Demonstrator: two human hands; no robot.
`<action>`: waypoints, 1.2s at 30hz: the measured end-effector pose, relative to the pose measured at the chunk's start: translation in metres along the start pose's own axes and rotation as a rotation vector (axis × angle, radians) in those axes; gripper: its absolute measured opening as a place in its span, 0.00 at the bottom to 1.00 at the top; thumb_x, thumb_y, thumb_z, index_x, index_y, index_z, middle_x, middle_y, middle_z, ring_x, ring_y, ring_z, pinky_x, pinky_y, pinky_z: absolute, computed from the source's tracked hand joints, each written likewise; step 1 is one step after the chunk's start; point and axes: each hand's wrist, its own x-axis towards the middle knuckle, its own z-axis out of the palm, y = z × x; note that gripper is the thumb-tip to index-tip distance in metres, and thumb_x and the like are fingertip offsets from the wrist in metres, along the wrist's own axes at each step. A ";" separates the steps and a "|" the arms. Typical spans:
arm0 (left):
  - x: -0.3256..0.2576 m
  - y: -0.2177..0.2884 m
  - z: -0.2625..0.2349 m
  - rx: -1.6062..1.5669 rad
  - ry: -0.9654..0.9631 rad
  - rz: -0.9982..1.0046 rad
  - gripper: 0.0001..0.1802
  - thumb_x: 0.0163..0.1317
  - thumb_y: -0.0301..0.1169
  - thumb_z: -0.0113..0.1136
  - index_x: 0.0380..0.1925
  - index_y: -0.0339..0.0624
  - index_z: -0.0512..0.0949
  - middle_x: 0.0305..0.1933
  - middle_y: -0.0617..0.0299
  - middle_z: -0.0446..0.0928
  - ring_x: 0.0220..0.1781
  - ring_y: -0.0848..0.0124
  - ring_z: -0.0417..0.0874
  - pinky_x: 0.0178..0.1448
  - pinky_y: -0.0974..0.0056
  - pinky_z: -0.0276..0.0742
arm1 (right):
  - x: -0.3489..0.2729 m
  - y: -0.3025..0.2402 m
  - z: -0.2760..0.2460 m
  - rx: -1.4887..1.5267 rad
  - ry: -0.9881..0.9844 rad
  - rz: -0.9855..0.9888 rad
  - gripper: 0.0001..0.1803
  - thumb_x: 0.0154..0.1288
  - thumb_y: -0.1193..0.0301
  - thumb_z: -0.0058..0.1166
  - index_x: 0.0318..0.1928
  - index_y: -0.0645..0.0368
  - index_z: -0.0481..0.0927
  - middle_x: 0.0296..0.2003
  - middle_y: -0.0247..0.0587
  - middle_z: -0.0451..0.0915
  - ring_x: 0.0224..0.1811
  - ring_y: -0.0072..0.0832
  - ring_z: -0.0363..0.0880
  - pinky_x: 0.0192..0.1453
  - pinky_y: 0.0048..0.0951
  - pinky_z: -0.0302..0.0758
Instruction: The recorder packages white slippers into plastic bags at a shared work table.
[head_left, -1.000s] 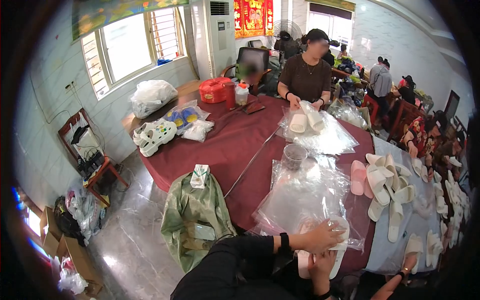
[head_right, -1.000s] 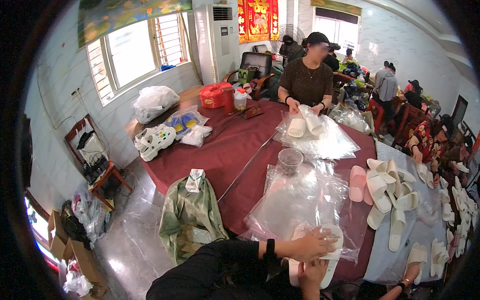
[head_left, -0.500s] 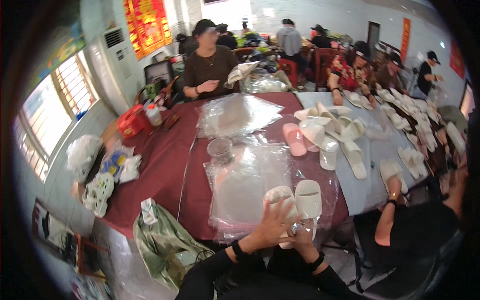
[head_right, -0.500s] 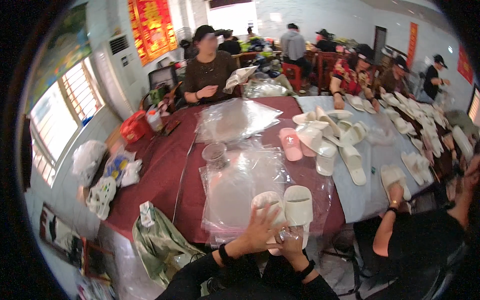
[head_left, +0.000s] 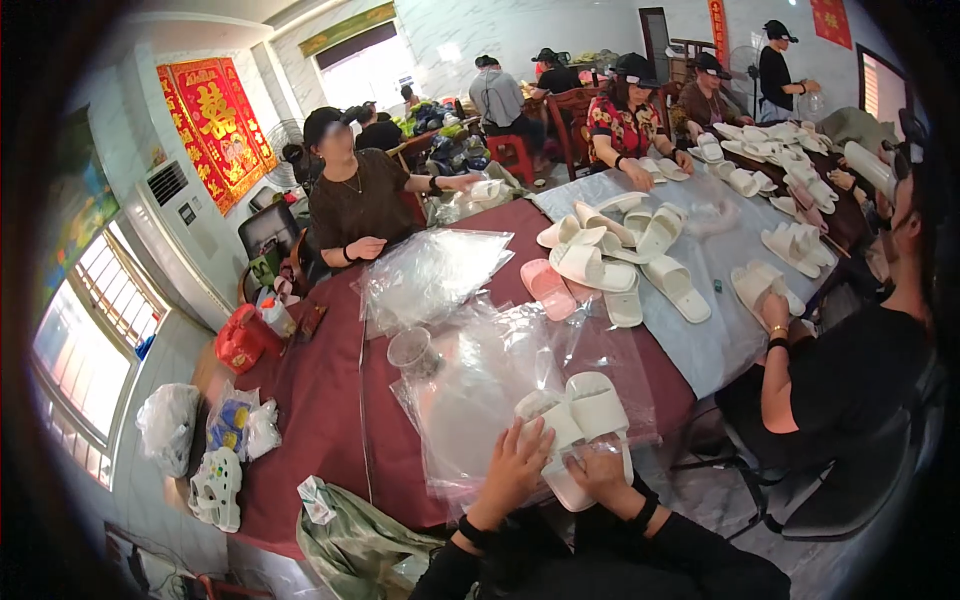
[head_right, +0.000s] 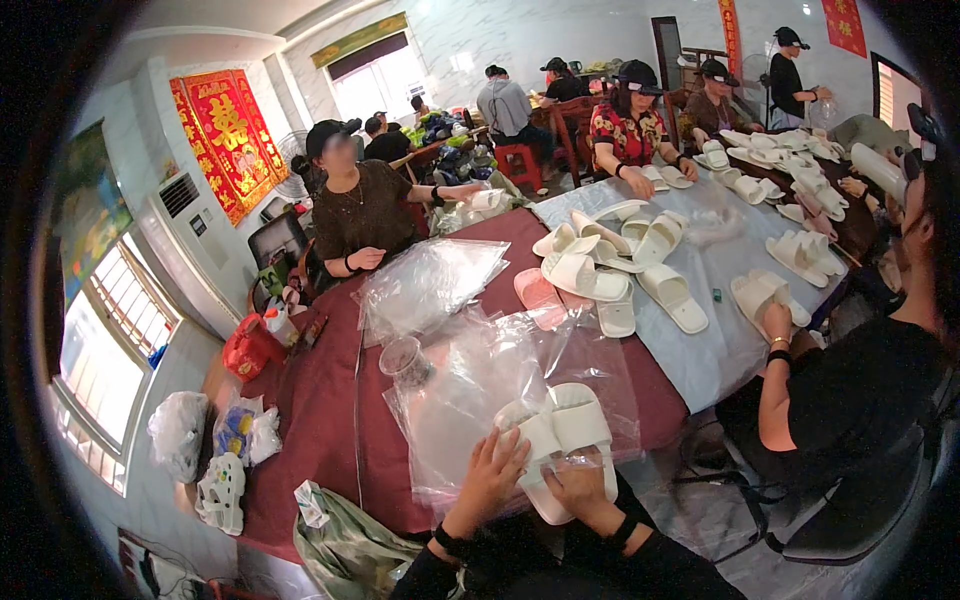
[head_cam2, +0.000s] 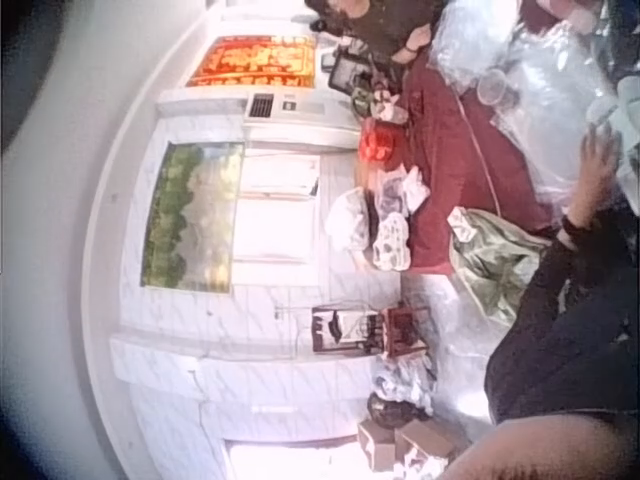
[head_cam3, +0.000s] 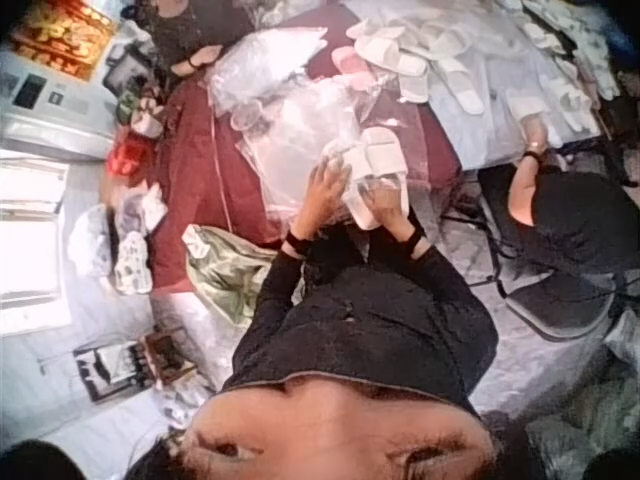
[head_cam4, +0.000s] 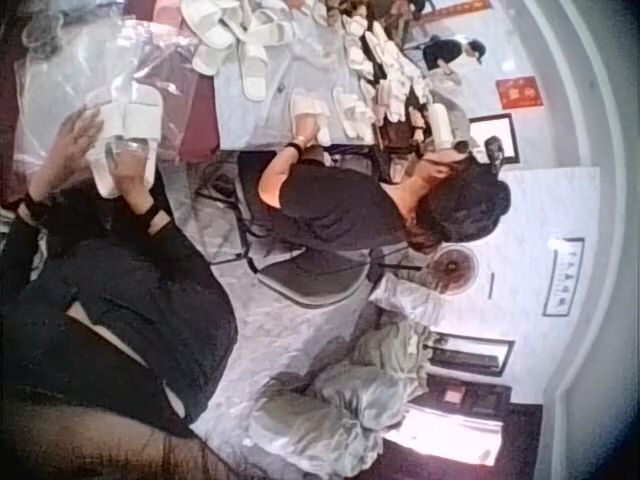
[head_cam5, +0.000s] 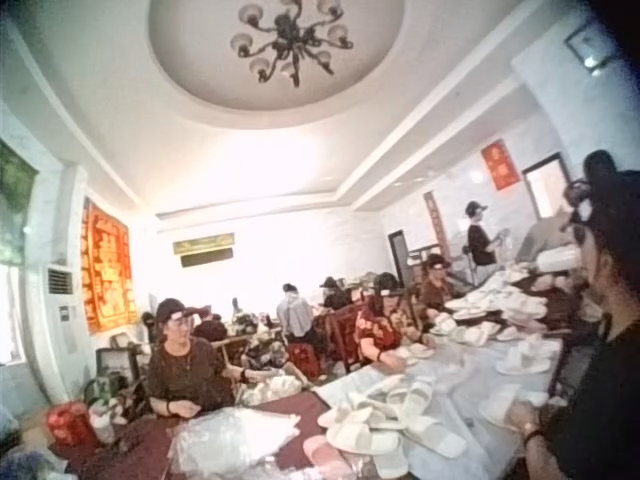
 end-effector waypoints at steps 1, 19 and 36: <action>0.001 0.003 -0.003 0.017 0.007 0.003 0.28 0.60 0.36 0.54 0.62 0.47 0.64 0.68 0.56 0.59 0.68 0.48 0.60 0.65 0.46 0.60 | 0.004 -0.002 -0.003 -0.056 0.040 -0.054 0.13 0.53 0.65 0.58 0.35 0.61 0.79 0.25 0.47 0.75 0.35 0.46 0.73 0.49 0.51 0.64; 0.002 0.059 -0.012 -0.168 -0.015 0.194 0.28 0.55 0.30 0.54 0.58 0.41 0.69 0.67 0.54 0.62 0.68 0.48 0.60 0.69 0.45 0.52 | 0.022 0.011 0.008 -0.116 -0.047 0.278 0.17 0.57 0.61 0.51 0.38 0.63 0.77 0.27 0.51 0.73 0.38 0.47 0.70 0.48 0.45 0.64; -0.022 0.033 0.020 -0.746 0.459 -0.456 0.14 0.56 0.23 0.60 0.44 0.33 0.74 0.47 0.46 0.77 0.48 0.58 0.79 0.53 0.61 0.73 | 0.022 0.005 0.004 0.185 -0.010 0.311 0.17 0.56 0.59 0.55 0.29 0.64 0.76 0.22 0.50 0.72 0.29 0.49 0.71 0.34 0.47 0.64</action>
